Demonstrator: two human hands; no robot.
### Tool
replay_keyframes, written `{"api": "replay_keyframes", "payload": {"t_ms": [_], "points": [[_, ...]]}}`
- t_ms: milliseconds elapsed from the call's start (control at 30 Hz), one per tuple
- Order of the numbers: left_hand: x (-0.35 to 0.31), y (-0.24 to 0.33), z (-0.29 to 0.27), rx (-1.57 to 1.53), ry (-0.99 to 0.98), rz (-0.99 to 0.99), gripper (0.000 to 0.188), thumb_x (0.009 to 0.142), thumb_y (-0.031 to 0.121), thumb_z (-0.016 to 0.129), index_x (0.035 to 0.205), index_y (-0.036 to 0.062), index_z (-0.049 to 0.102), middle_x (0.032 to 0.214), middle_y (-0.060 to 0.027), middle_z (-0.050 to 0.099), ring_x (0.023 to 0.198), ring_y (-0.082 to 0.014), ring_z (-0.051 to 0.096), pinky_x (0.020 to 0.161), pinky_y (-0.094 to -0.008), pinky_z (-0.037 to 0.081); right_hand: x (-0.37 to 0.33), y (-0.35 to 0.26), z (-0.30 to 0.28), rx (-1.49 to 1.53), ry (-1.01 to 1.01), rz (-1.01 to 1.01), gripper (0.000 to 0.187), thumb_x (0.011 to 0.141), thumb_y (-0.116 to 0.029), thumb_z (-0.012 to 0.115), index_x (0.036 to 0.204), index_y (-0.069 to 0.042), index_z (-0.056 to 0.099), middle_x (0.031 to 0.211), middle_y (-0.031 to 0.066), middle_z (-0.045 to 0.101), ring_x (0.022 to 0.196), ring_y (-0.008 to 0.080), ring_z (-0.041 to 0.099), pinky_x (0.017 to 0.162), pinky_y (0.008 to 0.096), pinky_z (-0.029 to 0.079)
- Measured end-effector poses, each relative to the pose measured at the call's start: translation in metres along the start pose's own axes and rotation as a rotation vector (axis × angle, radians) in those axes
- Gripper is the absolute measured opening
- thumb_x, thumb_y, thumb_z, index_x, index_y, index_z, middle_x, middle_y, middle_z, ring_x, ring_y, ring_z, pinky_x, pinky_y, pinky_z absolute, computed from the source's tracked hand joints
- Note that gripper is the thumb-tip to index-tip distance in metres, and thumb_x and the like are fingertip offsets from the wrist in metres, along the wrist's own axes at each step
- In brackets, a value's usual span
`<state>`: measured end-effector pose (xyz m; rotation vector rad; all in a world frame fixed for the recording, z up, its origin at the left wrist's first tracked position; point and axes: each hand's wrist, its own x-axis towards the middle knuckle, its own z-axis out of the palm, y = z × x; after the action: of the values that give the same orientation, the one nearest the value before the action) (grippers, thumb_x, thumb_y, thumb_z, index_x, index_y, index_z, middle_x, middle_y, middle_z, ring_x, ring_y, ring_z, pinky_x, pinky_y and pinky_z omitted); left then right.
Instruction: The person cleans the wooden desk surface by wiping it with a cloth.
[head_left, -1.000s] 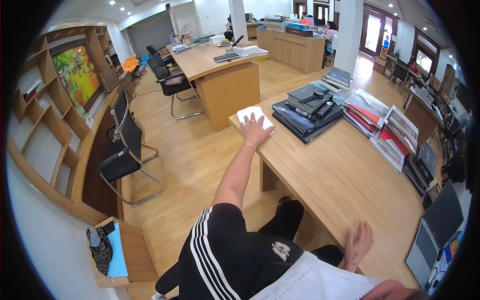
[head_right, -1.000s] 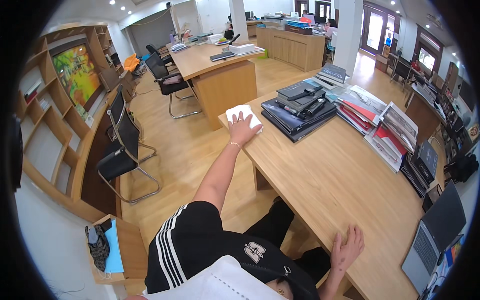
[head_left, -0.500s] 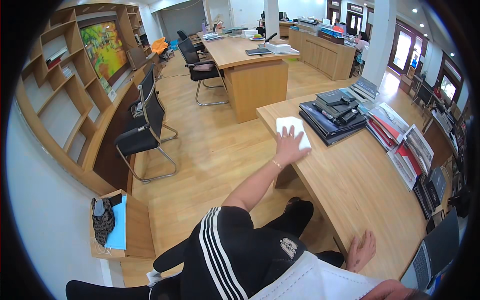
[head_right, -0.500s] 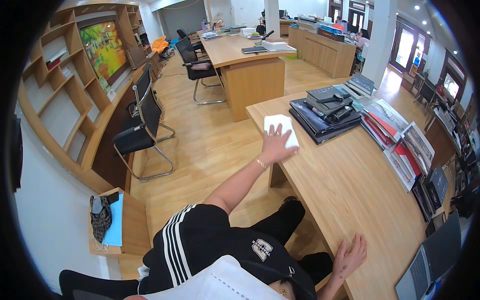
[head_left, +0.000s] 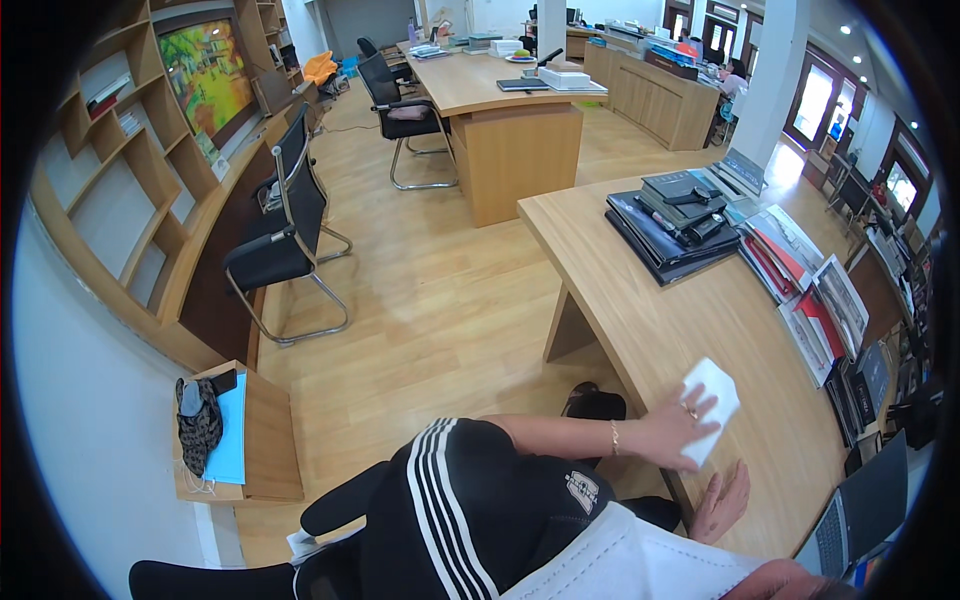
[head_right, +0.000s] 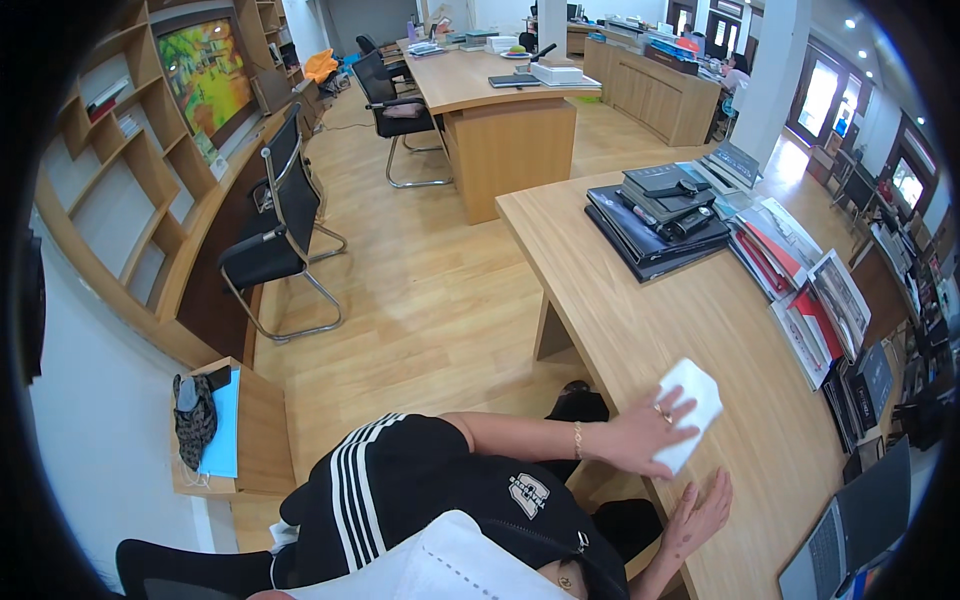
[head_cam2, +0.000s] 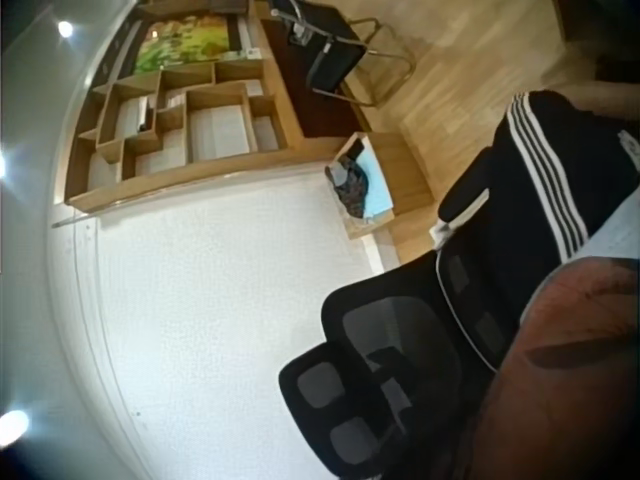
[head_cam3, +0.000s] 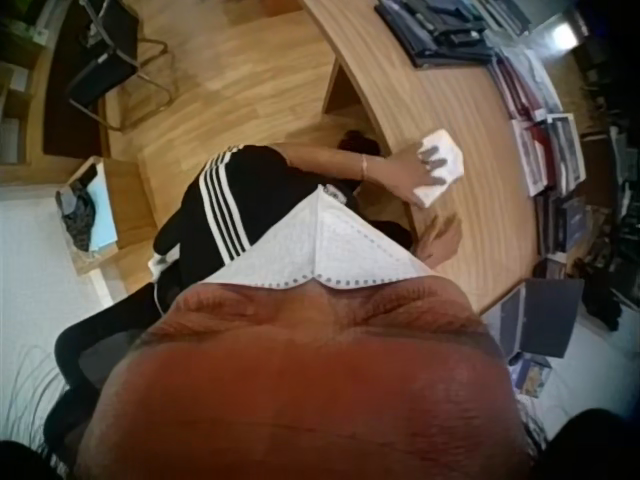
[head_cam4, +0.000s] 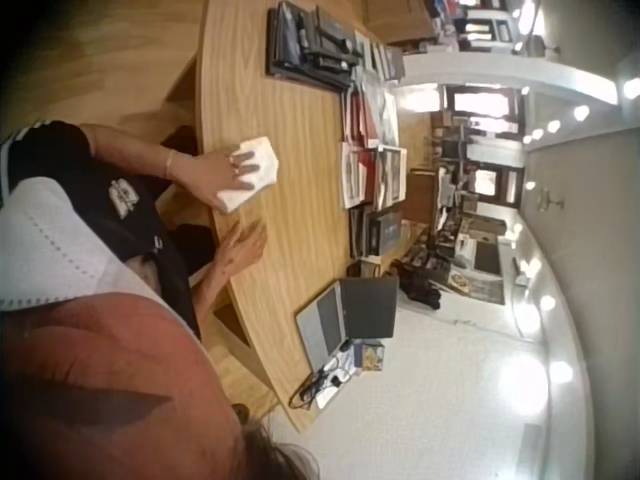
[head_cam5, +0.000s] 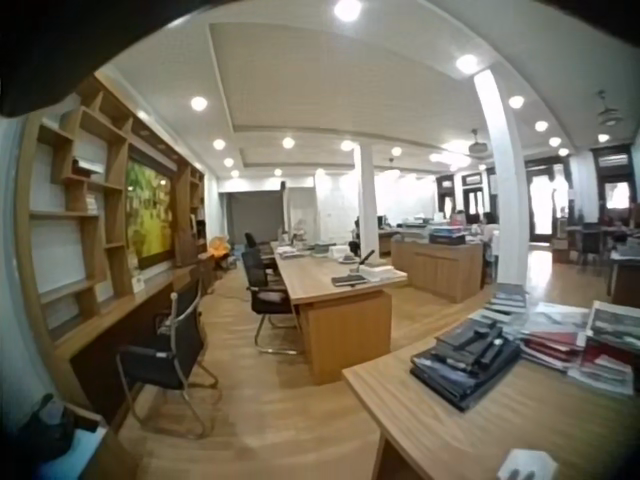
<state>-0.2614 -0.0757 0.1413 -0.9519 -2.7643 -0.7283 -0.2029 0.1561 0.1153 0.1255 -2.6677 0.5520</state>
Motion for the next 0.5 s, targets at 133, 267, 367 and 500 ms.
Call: {"api": "replay_keyframes", "payload": {"t_ms": [133, 267, 367, 500], "points": [[0.017, -0.002, 0.013, -0.401, -0.049, 0.200, 0.080, 0.084, 0.055, 0.062, 0.145, 0.0055, 0.044, 0.155, -0.0285, 0.029, 0.145, -0.0458, 0.023, 0.118, -0.0563, 0.016, 0.005, -0.005, 0.003, 0.005, 0.043, -0.018, 0.059, 0.099, -0.043, 0.049, 0.143, -0.003, 0.046, 0.146, 0.0236, 0.044, 0.136, 0.0402, 0.040, 0.113, 0.0500, 0.027], [0.022, -0.031, -0.030, -0.334, 0.035, 0.100, 0.070, 0.085, 0.046, 0.064, 0.141, 0.0067, 0.048, 0.150, -0.0253, 0.039, 0.141, -0.0427, 0.032, 0.116, -0.0540, 0.021, 0.017, -0.035, 0.007, 0.055, -0.010, -0.066, 0.064, 0.098, -0.046, 0.051, 0.147, -0.005, 0.042, 0.153, 0.0246, 0.034, 0.142, 0.0418, 0.031, 0.114, 0.0532, 0.023], [0.018, -0.092, -0.044, -0.058, 0.331, -0.085, 0.063, 0.086, 0.042, 0.064, 0.138, 0.0094, 0.052, 0.146, -0.0222, 0.044, 0.136, -0.0423, 0.037, 0.114, -0.0552, 0.023, 0.028, -0.062, 0.015, -0.170, -0.078, -0.102, 0.068, 0.095, -0.050, 0.054, 0.149, -0.010, 0.041, 0.158, 0.0245, 0.026, 0.146, 0.0426, 0.022, 0.115, 0.0582, 0.018], [0.001, -0.141, -0.053, 0.083, 0.492, -0.251, 0.065, 0.087, 0.047, 0.064, 0.138, 0.0096, 0.052, 0.147, -0.0233, 0.042, 0.139, -0.0432, 0.034, 0.115, -0.0563, 0.023, 0.048, -0.089, 0.020, -0.225, -0.320, -0.090, 0.071, 0.092, -0.052, 0.058, 0.149, -0.013, 0.041, 0.159, 0.0242, 0.022, 0.148, 0.0430, 0.017, 0.115, 0.0617, 0.013]]}}
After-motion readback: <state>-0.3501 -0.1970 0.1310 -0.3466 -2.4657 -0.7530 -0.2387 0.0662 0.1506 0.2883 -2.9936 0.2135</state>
